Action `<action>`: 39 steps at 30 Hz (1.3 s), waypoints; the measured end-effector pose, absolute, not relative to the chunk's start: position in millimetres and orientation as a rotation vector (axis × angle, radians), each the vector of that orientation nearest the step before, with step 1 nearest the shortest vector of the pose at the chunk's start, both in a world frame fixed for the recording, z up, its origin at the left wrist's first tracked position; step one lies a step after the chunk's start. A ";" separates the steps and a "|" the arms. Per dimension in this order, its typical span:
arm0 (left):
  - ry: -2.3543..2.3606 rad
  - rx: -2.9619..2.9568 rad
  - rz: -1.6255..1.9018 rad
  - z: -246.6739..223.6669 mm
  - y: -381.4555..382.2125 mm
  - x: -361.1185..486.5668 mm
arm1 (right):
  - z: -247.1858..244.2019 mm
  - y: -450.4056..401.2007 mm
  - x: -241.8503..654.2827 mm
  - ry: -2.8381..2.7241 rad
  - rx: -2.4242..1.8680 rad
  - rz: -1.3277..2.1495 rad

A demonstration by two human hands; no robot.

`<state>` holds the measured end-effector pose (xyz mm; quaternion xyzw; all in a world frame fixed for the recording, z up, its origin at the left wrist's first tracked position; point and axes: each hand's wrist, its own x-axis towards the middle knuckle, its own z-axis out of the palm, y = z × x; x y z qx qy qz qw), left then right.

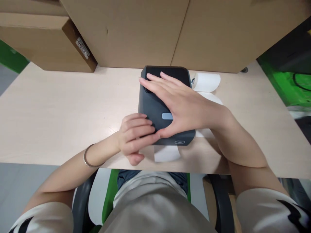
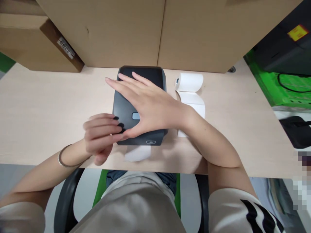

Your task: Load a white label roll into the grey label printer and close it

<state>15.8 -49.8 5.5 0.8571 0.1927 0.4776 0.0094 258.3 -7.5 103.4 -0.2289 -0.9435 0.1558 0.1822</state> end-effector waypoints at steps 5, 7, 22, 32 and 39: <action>0.313 2.659 1.843 15.7 -31.1 31.0 | 104.2 -8.8 257.3 -2.666 -0.653 0.449; 0.286 2.607 1.876 17.1 -33.1 35.8 | 103.1 -8.7 257.1 -2.667 -0.645 0.444; 0.430 2.920 1.721 14.9 -31.2 32.1 | 104.8 -9.7 259.4 -2.678 -0.623 0.480; 0.355 2.884 1.652 35.5 -31.6 39.7 | 111.6 -30.7 279.9 -2.738 -0.688 0.517; 0.440 2.825 1.602 41.0 -37.8 43.8 | 106.3 -32.6 276.6 -2.754 -0.704 0.456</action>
